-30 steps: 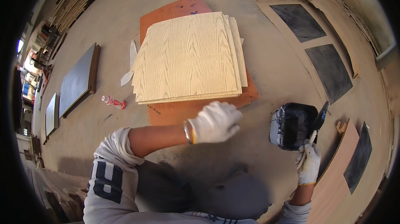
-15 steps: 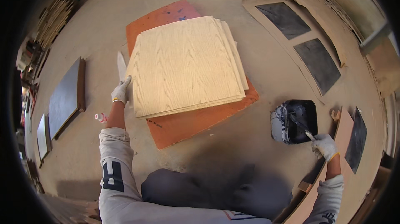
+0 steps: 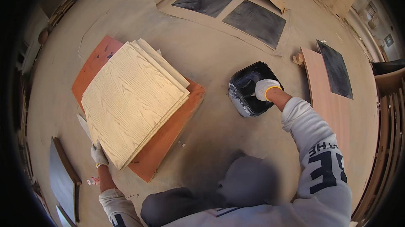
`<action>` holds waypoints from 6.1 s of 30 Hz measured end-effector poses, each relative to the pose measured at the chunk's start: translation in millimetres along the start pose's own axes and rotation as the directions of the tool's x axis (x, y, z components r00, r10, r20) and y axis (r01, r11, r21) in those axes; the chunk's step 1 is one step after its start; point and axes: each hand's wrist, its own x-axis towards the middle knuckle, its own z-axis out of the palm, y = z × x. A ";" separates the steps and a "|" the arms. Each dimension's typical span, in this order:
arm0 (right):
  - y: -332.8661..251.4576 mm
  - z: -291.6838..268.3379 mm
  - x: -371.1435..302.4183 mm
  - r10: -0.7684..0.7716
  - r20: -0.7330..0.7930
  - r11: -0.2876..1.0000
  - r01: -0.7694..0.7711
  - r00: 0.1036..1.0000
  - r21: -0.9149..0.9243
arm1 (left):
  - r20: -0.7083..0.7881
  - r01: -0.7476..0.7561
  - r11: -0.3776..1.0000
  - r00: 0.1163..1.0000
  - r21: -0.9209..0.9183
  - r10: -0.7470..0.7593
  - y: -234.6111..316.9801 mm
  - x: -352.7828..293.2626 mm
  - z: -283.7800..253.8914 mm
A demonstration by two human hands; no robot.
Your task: The person sits on the floor and uses a paintbrush to apply black paint to rectangular wooden boards. They repeatedly dip the brush into a paint container, spread the paint across the board surface, and then set the painted boards aside on a nearby pink sheet.
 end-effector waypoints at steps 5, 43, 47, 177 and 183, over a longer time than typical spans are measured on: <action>-1.6 21.2 28.2 -0.034 0.013 0.999 0.034 0.999 0.013 | -0.045 0.117 0.981 0.991 -0.157 -0.126 3.7 -59.4 23.6; 57.4 23.1 -13.5 -0.152 -0.084 0.978 0.162 0.985 0.132 | -0.343 0.241 0.946 0.926 0.219 -0.156 1.2 -83.0 43.9; 66.0 23.5 -17.5 -0.082 0.020 0.919 0.068 0.996 0.388 | -0.340 0.237 0.948 0.927 0.213 -0.156 6.5 -87.3 46.5; -503.9 -187.9 -95.1 -0.804 -0.024 0.522 0.685 0.595 -0.508 | -0.413 0.542 0.751 0.825 0.378 -0.387 64.4 -98.7 60.1; -533.4 -209.3 -73.2 -0.778 -0.197 0.618 0.669 0.597 -0.413 | -0.375 0.525 0.770 0.838 0.361 -0.395 66.9 -97.4 62.5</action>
